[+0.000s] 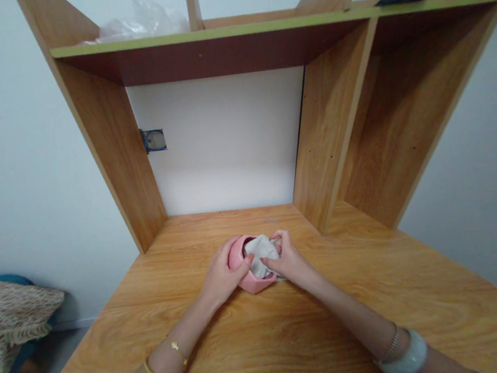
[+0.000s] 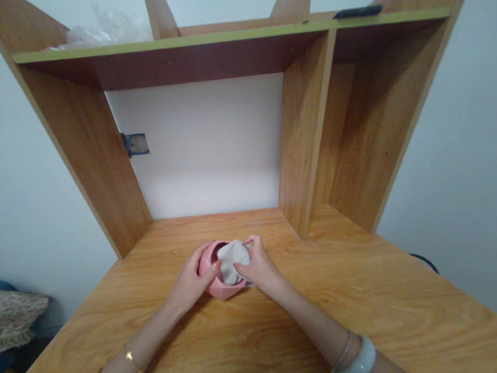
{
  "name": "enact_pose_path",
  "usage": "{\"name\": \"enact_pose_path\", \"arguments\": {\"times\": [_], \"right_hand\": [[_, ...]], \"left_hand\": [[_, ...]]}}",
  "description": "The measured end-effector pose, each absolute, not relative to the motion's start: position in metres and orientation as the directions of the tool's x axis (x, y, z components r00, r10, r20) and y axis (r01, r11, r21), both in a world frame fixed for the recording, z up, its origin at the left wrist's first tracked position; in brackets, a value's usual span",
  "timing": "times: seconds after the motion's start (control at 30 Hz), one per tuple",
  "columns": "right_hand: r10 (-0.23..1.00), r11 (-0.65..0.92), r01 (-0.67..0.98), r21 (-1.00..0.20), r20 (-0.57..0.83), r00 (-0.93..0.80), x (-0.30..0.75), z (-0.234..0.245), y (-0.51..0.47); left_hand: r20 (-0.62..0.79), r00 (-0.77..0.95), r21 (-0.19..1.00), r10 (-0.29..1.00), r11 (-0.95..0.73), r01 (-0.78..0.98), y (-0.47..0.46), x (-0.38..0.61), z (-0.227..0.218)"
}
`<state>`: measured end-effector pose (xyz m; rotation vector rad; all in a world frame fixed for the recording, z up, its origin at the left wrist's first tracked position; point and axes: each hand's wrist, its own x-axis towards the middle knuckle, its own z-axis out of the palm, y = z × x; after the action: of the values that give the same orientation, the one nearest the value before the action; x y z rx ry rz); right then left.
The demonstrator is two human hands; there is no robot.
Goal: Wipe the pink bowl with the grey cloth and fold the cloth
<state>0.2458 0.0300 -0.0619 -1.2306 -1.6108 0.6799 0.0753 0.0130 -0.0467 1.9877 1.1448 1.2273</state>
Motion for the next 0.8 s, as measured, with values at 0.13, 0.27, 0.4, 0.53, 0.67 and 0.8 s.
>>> {"name": "enact_pose_path", "arguments": {"times": [0.13, 0.27, 0.4, 0.53, 0.67, 0.8], "right_hand": [[0.969, 0.247, 0.345, -0.906, 0.235, -0.076, 0.251, -0.062, 0.034], [0.966, 0.242, 0.533, -0.811, 0.253, -0.054, 0.257, -0.063, 0.038], [0.957, 0.228, 0.677, -0.700, 0.288, -0.024, 0.257, -0.055, 0.034], [0.904, 0.232, 0.906, -0.353, 0.423, -0.066, 0.256, -0.039, 0.023], [0.849, 0.300, 0.944, -0.141, 0.490, -0.197, 0.257, -0.028, 0.020], [0.898, 0.244, 0.945, -0.216, 0.419, -0.136, 0.256, -0.028, 0.025]], "left_hand": [[0.516, 0.289, 0.660, 0.806, -0.590, 0.465, 0.006, 0.080, -0.041], [0.537, 0.332, 0.610, 0.776, -0.629, 0.482, 0.004, 0.084, -0.038], [0.518, 0.328, 0.597, 0.790, -0.609, 0.522, 0.004, 0.084, -0.035], [0.450, 0.393, 0.559, 0.802, -0.597, 0.576, 0.002, 0.083, -0.026], [0.413, 0.431, 0.533, 0.803, -0.596, 0.600, 0.002, 0.081, -0.016], [0.416, 0.477, 0.522, 0.774, -0.633, 0.572, 0.004, 0.079, -0.021]]}}
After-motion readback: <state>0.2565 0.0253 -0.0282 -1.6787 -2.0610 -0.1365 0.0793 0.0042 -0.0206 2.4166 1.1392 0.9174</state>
